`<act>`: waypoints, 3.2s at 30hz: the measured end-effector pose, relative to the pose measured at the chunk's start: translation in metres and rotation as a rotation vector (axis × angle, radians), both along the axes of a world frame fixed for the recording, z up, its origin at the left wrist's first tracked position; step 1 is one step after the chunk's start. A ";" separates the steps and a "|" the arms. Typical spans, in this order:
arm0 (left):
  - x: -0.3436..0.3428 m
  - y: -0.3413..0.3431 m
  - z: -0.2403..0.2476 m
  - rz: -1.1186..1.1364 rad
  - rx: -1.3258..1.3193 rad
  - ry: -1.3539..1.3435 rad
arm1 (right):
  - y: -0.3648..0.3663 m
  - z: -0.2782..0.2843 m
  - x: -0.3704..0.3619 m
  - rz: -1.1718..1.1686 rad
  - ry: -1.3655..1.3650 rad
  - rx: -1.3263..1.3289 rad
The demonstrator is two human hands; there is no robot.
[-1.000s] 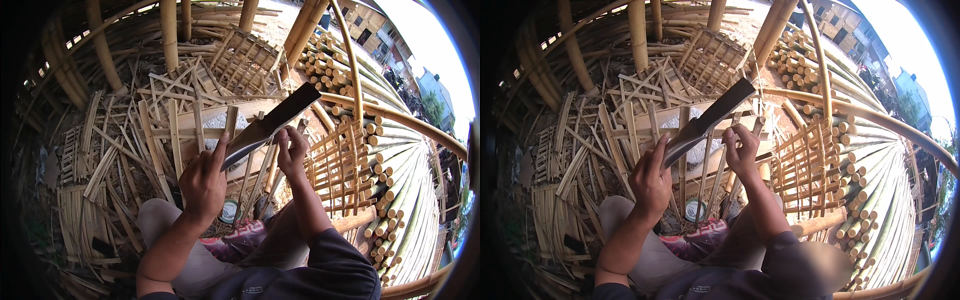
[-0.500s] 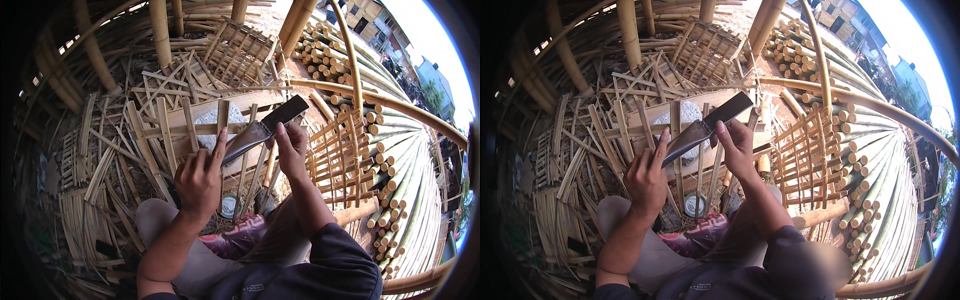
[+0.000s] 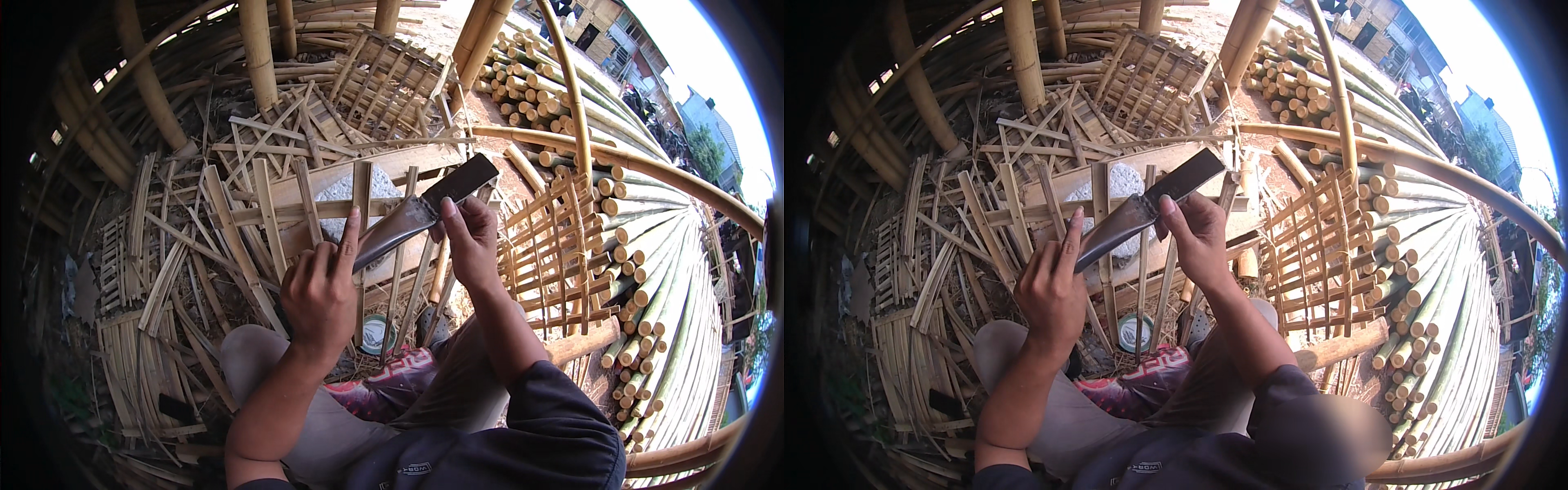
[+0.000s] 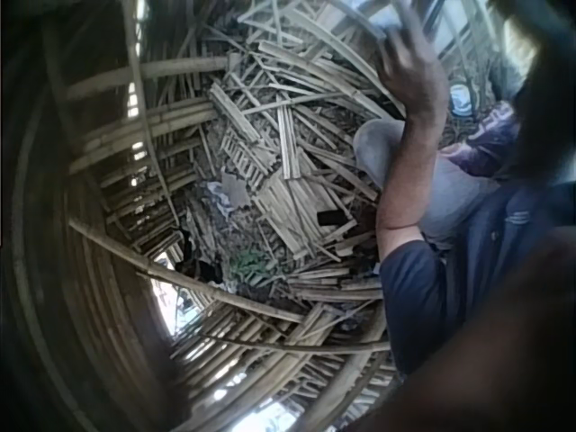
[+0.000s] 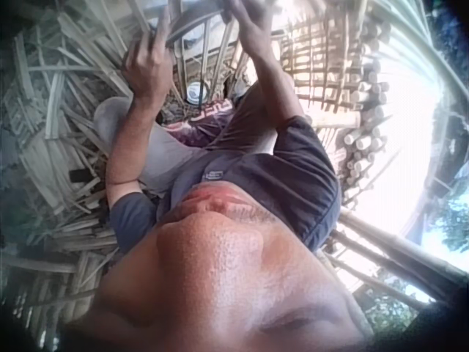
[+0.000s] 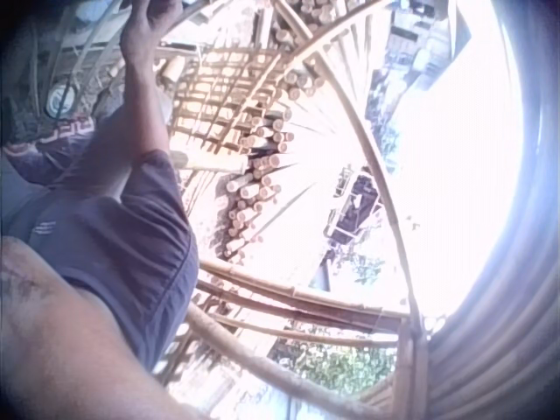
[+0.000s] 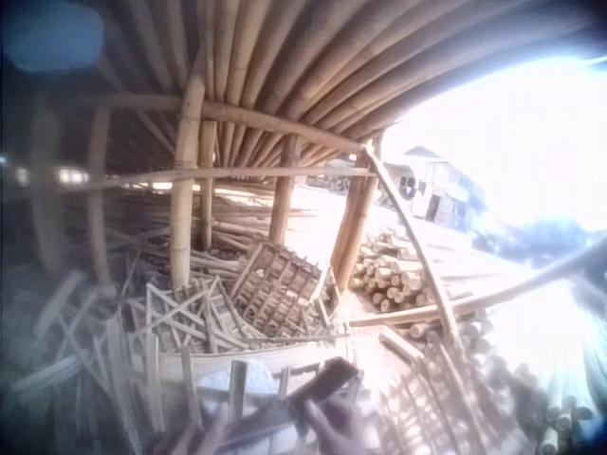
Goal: The person is nailing thin bamboo strips onto a wooden frame and weaving additional strips into the lattice by hand to create a structure.
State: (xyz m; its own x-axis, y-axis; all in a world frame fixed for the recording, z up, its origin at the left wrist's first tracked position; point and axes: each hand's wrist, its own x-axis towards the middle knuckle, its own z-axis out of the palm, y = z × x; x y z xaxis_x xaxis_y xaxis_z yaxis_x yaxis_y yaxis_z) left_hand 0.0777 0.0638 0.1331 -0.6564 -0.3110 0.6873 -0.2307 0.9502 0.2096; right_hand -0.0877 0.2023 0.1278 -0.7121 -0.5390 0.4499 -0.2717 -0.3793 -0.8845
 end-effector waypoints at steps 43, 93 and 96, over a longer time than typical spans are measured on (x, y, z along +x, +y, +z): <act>0.007 -0.003 0.011 -0.043 0.416 -0.117 | -0.001 -0.002 0.008 0.105 0.062 0.103; 0.196 -0.188 -0.181 0.707 0.753 0.177 | -0.002 -0.024 -0.022 -0.091 0.324 0.240; 0.251 -0.171 -0.297 0.818 0.761 -0.195 | -0.002 -0.030 -0.028 -0.070 0.317 0.252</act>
State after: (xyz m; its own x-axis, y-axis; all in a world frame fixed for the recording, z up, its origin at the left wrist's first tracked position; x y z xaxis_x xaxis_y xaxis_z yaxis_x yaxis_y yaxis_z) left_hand 0.3282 -0.1071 -0.1644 -0.1391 -0.9893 0.0450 -0.8161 0.1402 0.5607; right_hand -0.1152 0.2001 0.0980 -0.5979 -0.6160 0.5128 -0.5633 -0.1322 -0.8156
